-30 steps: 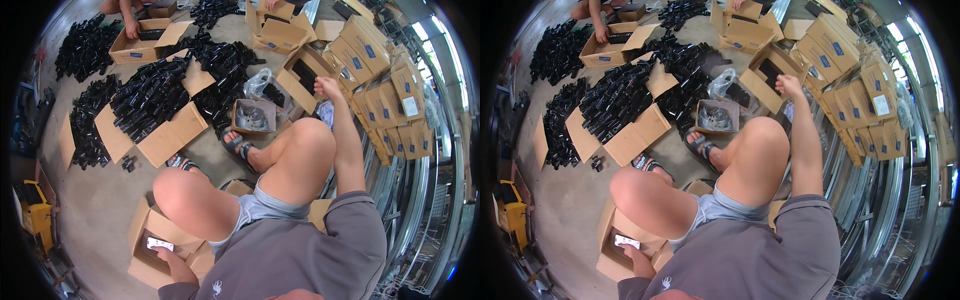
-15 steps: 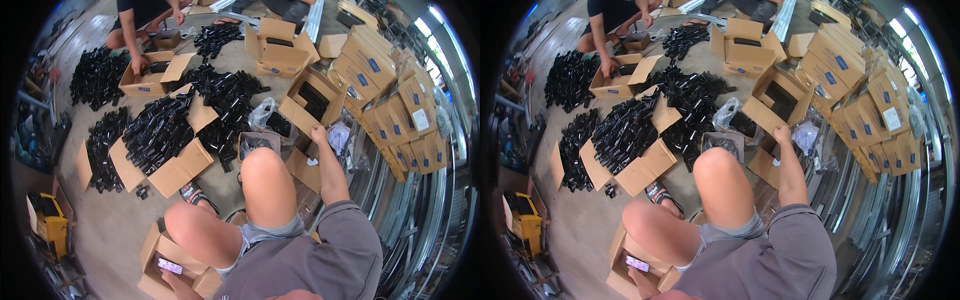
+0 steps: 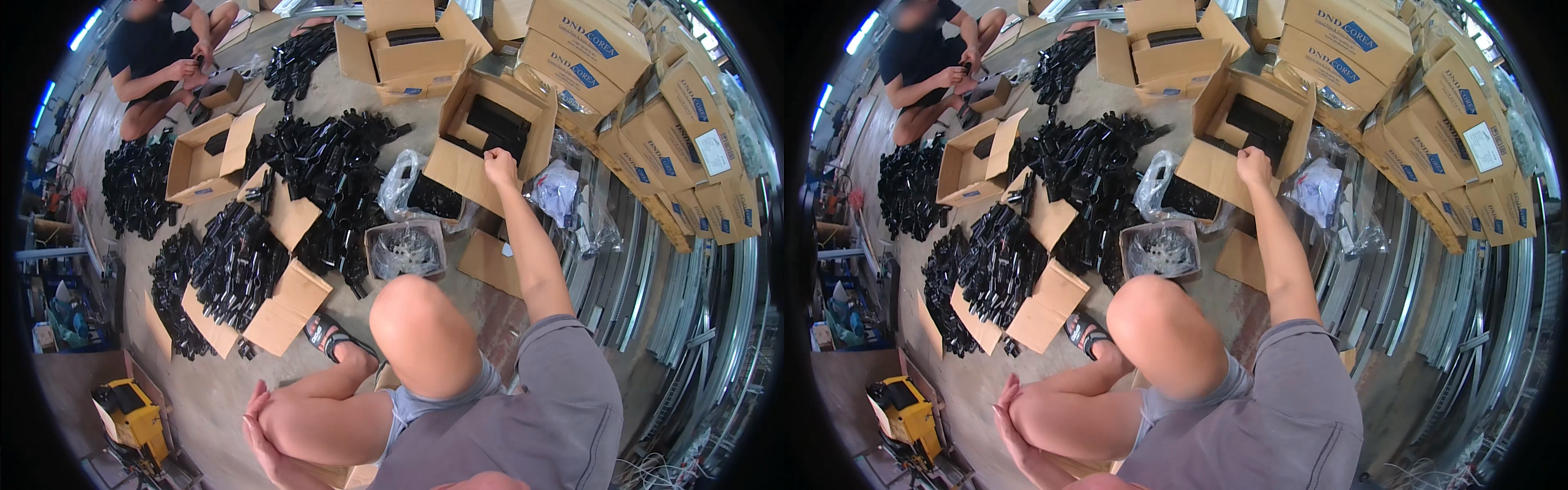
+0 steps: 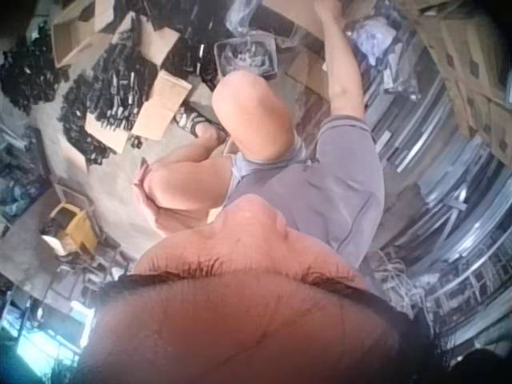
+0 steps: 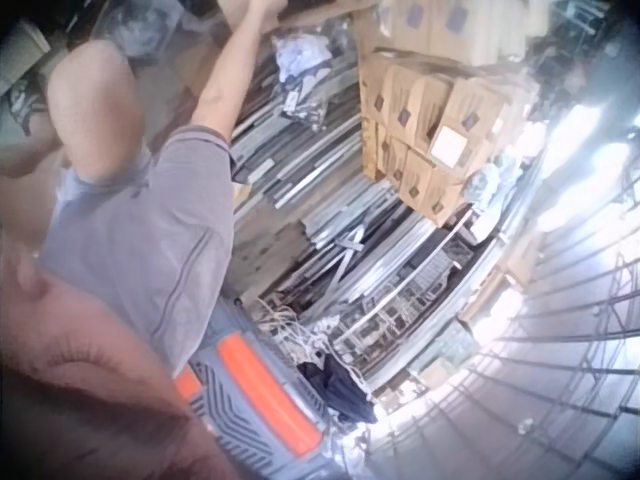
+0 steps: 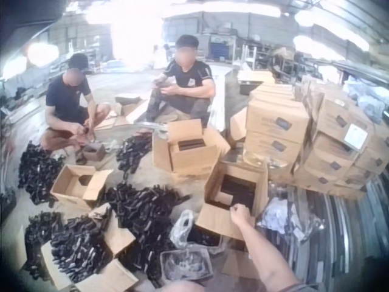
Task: The person handles black plastic or metal components, examining them before placing them into cardboard boxes while sitting on the floor of a warehouse.
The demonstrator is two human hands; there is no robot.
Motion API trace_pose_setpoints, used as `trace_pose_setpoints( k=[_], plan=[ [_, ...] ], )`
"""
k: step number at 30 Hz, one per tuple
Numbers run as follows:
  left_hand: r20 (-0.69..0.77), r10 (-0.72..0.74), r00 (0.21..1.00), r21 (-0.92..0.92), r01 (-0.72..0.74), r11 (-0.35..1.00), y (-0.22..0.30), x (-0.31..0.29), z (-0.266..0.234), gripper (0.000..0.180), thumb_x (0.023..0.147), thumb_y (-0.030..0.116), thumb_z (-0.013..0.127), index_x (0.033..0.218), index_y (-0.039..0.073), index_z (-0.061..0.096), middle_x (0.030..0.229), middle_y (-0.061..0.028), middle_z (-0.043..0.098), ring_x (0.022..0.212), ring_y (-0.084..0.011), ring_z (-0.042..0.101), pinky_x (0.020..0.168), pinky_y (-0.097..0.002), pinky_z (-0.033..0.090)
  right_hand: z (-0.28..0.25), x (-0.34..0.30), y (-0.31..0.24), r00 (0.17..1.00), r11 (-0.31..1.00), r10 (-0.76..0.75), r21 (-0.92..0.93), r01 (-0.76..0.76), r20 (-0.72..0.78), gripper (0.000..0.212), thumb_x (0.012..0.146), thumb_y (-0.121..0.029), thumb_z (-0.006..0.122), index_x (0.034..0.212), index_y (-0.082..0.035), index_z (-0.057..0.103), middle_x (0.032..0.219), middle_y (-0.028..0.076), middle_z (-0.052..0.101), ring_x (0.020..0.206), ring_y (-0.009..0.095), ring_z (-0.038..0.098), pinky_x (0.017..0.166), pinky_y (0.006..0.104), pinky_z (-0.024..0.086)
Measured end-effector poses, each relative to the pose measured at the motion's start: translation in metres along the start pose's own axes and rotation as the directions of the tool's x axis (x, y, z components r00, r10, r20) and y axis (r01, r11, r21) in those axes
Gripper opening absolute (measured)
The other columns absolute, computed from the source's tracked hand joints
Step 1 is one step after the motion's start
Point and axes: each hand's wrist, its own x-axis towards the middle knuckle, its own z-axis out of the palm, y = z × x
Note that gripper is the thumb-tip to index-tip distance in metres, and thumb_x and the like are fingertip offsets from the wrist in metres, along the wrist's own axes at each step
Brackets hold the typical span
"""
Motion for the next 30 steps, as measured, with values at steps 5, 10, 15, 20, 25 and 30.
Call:
trace_pose_setpoints(
  k=[5, 10, 15, 20, 25, 30],
  plan=[
    [-0.064, 0.110, 0.992, -0.093, -0.115, 0.989, 0.056, 0.031, 0.054, 0.063, 0.101, 0.042, 0.053, 0.146, 0.000, 0.037, 0.147, -0.0214, 0.046, 0.133, -0.0327, 0.047, 0.110, -0.0451, 0.039, 0.010, 0.068, 0.033, 0.980, 0.977, 0.198, -0.079, -0.196, 0.019, 0.028, 0.084, -0.030, 0.068, 0.105, -0.013, 0.075, 0.111, 0.018, 0.071, 0.110, 0.034, 0.066, 0.095, 0.0427, 0.051],
    [0.330, 0.074, 0.941, 0.129, -0.122, 0.984, 0.085, 0.073, 0.138, 0.051, 0.101, 0.032, 0.054, 0.133, -0.007, 0.050, 0.128, -0.0257, 0.060, 0.119, -0.0354, 0.059, 0.106, -0.0465, 0.043, 0.048, 0.098, 0.024, 0.940, 0.969, 0.044, -0.244, 0.042, 0.338, 0.035, 0.080, -0.019, 0.074, 0.114, -0.011, 0.072, 0.113, 0.015, 0.071, 0.110, 0.031, 0.066, 0.096, 0.0383, 0.051],
    [0.357, -0.370, 0.858, 0.619, 0.080, 0.782, 0.080, 0.134, 0.148, 0.054, 0.096, 0.031, 0.061, 0.136, -0.005, 0.052, 0.131, -0.0214, 0.060, 0.120, -0.0286, 0.059, 0.103, -0.0405, 0.043, 0.068, 0.131, 0.014, 0.895, 0.837, 0.005, -0.491, 0.240, 0.445, 0.043, 0.082, -0.008, 0.066, 0.124, -0.013, 0.066, 0.119, 0.015, 0.068, 0.115, 0.032, 0.063, 0.098, 0.0408, 0.051],
    [0.334, -0.335, 0.881, 0.378, 0.200, 0.904, 0.088, 0.170, 0.167, 0.058, 0.095, 0.031, 0.063, 0.138, -0.006, 0.049, 0.129, -0.0233, 0.060, 0.119, -0.0307, 0.058, 0.101, -0.0386, 0.044, 0.079, 0.151, 0.011, 0.834, 0.710, -0.027, -0.576, 0.404, 0.551, 0.037, 0.083, -0.009, 0.061, 0.119, -0.016, 0.068, 0.119, 0.018, 0.067, 0.113, 0.034, 0.063, 0.097, 0.0429, 0.051],
    [0.365, -0.251, 0.897, 0.451, 0.065, 0.890, 0.096, 0.198, 0.179, 0.053, 0.095, 0.025, 0.063, 0.136, -0.006, 0.052, 0.129, -0.0230, 0.060, 0.123, -0.0301, 0.056, 0.106, -0.0392, 0.041, 0.064, 0.137, -0.004, 0.890, 0.791, -0.047, -0.528, 0.310, 0.453, 0.028, 0.082, -0.012, 0.059, 0.108, -0.011, 0.071, 0.108, 0.021, 0.069, 0.107, 0.038, 0.065, 0.093, 0.0460, 0.052],
    [0.496, -0.252, 0.831, 0.404, 0.037, 0.914, 0.101, 0.201, 0.188, 0.049, 0.092, 0.019, 0.064, 0.134, -0.004, 0.055, 0.129, -0.0187, 0.062, 0.123, -0.0272, 0.057, 0.108, -0.0384, 0.040, 0.010, 0.089, 0.022, 0.985, 0.999, -0.053, 0.004, 0.053, 0.162, 0.029, 0.085, -0.017, 0.064, 0.106, 0.003, 0.068, 0.096, 0.019, 0.072, 0.092, 0.028, 0.070, 0.083, 0.0374, 0.053]
  ],
)
